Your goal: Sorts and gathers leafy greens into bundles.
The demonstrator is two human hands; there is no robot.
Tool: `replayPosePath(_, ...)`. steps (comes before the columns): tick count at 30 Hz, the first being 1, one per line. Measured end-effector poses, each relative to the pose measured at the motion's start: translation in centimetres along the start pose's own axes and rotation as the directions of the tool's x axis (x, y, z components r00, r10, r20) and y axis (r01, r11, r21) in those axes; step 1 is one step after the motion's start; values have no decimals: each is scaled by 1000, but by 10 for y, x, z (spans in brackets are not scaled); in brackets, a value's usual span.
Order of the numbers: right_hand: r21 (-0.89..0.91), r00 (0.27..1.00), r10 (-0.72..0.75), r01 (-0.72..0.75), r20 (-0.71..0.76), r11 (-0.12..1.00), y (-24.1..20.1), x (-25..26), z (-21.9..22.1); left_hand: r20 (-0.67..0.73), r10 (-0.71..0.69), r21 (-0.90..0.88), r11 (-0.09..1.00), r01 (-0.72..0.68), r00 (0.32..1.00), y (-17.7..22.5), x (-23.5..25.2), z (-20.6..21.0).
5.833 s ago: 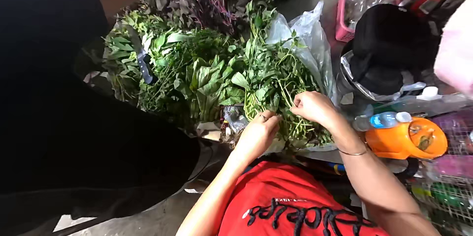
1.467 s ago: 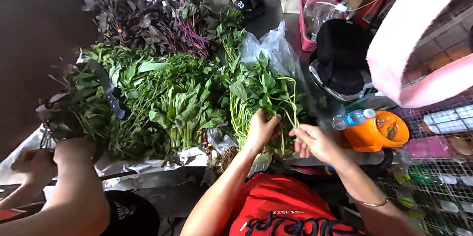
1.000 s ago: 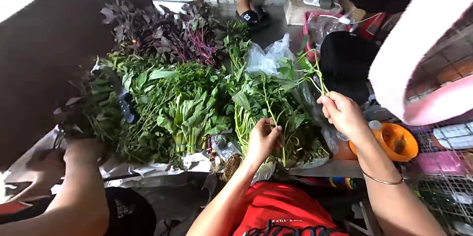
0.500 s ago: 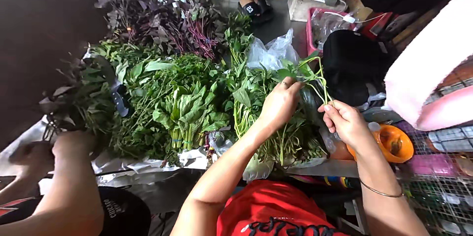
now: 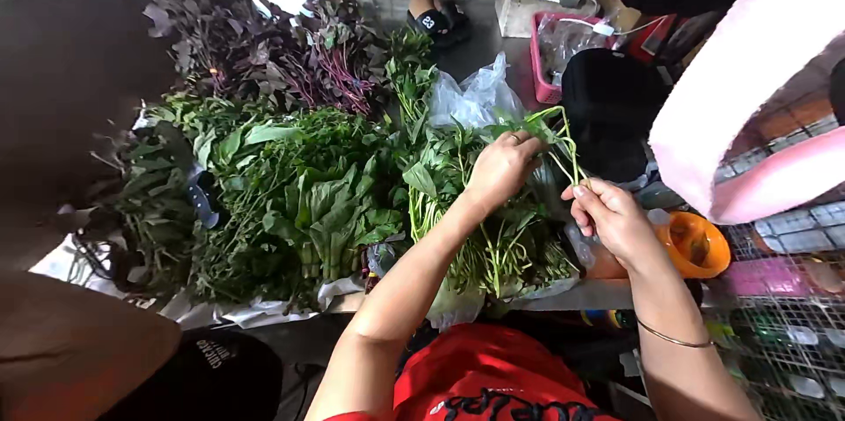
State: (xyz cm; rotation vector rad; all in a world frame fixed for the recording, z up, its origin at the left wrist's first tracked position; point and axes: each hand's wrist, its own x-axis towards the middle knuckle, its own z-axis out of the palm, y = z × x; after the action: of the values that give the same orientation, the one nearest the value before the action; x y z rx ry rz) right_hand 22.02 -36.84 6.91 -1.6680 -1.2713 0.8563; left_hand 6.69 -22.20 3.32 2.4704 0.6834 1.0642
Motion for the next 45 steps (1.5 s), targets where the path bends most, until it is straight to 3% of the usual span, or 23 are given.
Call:
replayPosePath(6,9,999,25,-25,-35,1000,5,1,-5,-103,-48,-84,996,40,994,-6,-9,-10)
replayPosePath(9,23,997,24,-23,-69,999,9,6,-9,-283,-98,-47,995,88,954,-1,-11,-18)
replayPosePath(10,18,996,19,-17,-86,1000,9,8,-10,-248,-82,-11,997,82,965,0,-11,-19)
replayPosePath(11,16,995,10,-8,-102,1000,9,11,-11,-98,-67,32,997,70,993,3,-12,-20)
replayPosePath(13,-10,991,-23,22,-129,1000,7,18,-13,249,-96,92,993,75,964,9,-14,-25)
replayPosePath(14,-48,988,-54,47,-142,998,4,22,-14,261,-120,99,990,97,958,11,-17,-29)
replayPosePath(16,-177,976,-137,107,-170,978,-3,26,-11,119,-238,88,970,228,964,21,-31,-50)
replayPosePath(18,-350,973,-177,116,-146,929,-12,21,-1,72,-466,106,883,458,882,41,-56,-73)
replayPosePath(20,-505,988,-147,101,-51,857,-19,11,14,194,-627,152,779,608,755,57,-86,-77)
replayPosePath(22,-588,997,-12,53,73,807,-19,-3,36,411,-698,193,696,692,587,67,-107,-68)
replayPosePath(23,-600,987,63,39,148,799,-16,-13,47,463,-701,181,674,717,542,69,-114,-60)
replayPosePath(24,-601,962,150,19,230,799,-15,-23,56,468,-700,134,660,739,540,68,-121,-51)
replayPosePath(28,-538,833,354,-83,425,839,-4,-52,67,433,-728,-186,504,843,531,65,-133,-39)
replayPosePath(32,-440,797,370,-148,477,886,-10,-65,63,487,-698,-494,275,825,524,67,-130,-38)
replayPosePath(34,-369,799,364,-193,479,909,-9,-66,61,511,-669,-553,225,802,540,69,-127,-36)
replayPosePath(39,-271,822,380,-286,423,919,-1,-66,61,490,-645,-548,296,783,586,77,-122,-31)
replayPosePath(43,39,848,334,-383,411,923,13,-69,65,481,-660,-487,346,802,577,78,-124,-26)
replayPosePath(45,112,849,322,-400,420,910,17,-71,66,489,-656,-433,390,813,575,75,-124,-27)
